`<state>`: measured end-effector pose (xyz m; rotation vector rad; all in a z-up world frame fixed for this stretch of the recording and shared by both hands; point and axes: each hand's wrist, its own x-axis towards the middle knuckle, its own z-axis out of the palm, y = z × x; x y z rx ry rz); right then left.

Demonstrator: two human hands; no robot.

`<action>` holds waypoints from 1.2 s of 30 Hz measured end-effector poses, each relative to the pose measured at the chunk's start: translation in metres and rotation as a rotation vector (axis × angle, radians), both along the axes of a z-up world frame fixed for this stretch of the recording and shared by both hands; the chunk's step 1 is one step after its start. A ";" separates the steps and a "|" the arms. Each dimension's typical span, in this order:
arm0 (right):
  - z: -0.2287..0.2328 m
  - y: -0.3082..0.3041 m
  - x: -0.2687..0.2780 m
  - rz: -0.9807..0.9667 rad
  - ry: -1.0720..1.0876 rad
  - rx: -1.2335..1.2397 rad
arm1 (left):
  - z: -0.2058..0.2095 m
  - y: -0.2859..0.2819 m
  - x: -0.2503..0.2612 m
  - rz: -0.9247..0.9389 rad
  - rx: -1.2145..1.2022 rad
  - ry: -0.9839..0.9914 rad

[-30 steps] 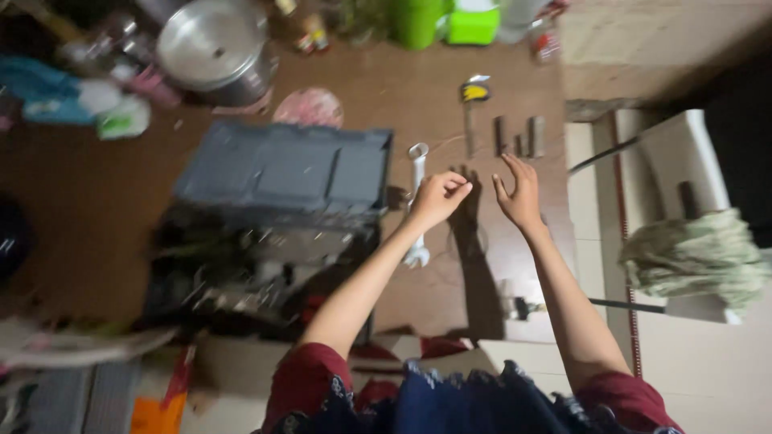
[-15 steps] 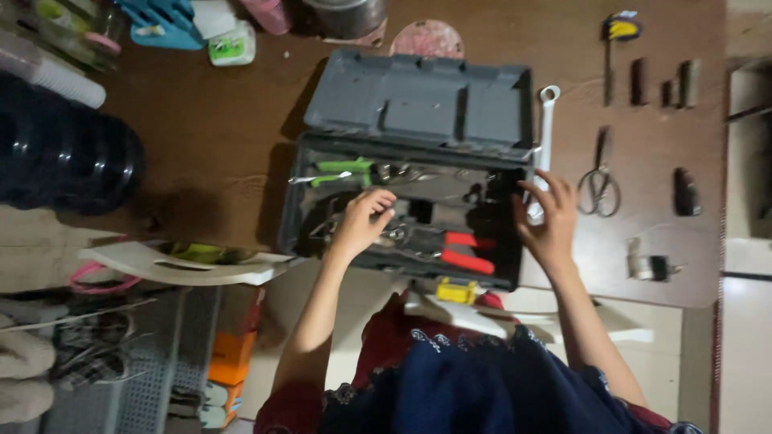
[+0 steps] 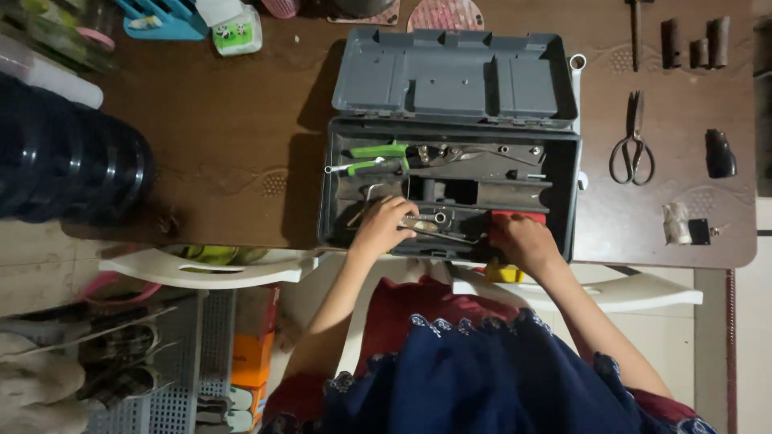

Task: The person removes various tools from a black toolbox and places them on a table, including wrenches, pliers, screwdrivers, a tape measure, and small metal parts. The person continues to sort and arrange the tools on the table while the toolbox remains open.

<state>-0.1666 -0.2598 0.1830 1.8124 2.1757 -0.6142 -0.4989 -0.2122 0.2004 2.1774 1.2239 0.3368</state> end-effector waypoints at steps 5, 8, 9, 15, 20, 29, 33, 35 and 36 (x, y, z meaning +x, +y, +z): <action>0.011 0.001 -0.005 0.135 -0.023 -0.014 | -0.058 0.006 0.001 -0.073 0.065 0.081; 0.041 0.002 -0.007 0.196 0.047 0.108 | -0.105 0.007 -0.002 -0.085 0.103 -0.014; 0.050 0.002 -0.006 0.213 0.111 0.199 | -0.125 0.006 -0.003 -0.066 0.142 -0.077; 0.061 0.005 0.007 0.197 -0.034 0.286 | -0.110 0.014 -0.014 0.023 0.166 -0.133; 0.090 -0.009 0.015 0.127 0.084 0.405 | -0.028 0.002 -0.017 0.263 0.061 -0.458; 0.110 -0.023 0.093 -0.437 0.757 0.564 | 0.018 0.007 0.022 0.372 -0.006 -0.679; 0.110 -0.020 0.146 -0.681 1.046 0.693 | 0.040 0.012 0.067 0.299 -0.137 -0.730; 0.092 -0.020 0.187 -0.742 1.075 0.727 | 0.039 0.014 0.099 0.289 -0.178 -0.794; 0.083 -0.020 0.208 -0.801 1.105 0.754 | 0.038 0.015 0.116 0.285 -0.224 -0.857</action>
